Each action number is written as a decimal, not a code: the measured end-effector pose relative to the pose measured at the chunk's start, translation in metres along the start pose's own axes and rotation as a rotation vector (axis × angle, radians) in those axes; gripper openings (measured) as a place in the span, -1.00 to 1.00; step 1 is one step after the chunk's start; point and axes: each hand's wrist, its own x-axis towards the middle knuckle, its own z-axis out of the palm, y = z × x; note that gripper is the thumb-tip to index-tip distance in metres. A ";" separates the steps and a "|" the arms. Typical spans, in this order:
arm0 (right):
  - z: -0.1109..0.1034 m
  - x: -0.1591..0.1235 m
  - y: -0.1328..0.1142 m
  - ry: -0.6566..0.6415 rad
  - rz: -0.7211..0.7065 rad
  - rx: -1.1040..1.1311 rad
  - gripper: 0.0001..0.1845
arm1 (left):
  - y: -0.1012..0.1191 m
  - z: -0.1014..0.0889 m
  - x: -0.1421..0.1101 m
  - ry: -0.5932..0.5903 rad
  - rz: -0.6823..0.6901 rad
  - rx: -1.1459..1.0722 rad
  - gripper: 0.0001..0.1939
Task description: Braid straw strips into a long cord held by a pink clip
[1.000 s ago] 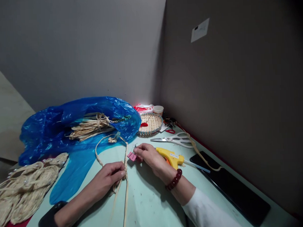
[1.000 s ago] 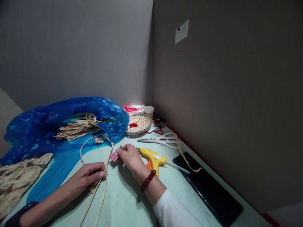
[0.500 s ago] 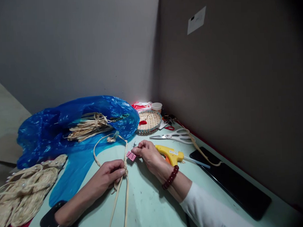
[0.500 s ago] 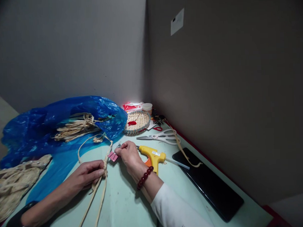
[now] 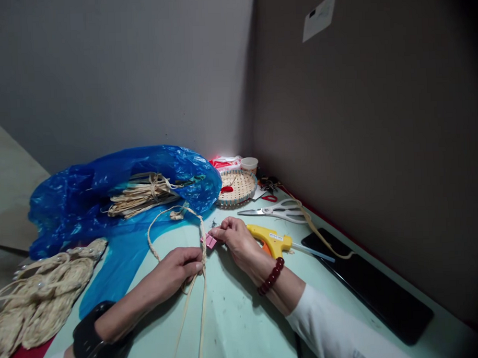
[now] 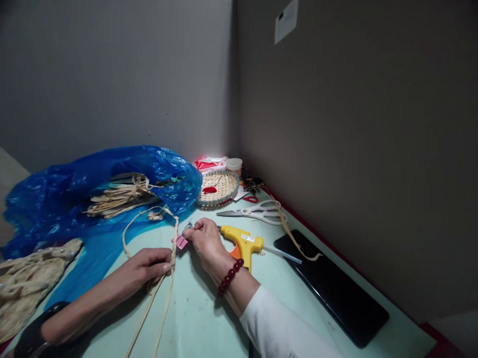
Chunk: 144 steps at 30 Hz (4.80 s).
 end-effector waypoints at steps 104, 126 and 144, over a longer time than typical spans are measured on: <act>-0.023 -0.058 0.006 -0.296 -0.080 -0.486 -0.93 | 0.031 0.102 -0.040 0.229 0.014 1.178 -0.49; -0.032 -0.062 -0.014 -0.368 -0.047 -0.656 -0.87 | 0.015 0.039 -0.016 0.114 -0.069 -0.047 -0.70; -0.024 -0.087 -0.024 -0.188 -0.428 -1.546 -0.76 | 0.016 0.058 -0.012 0.350 0.008 0.291 -0.73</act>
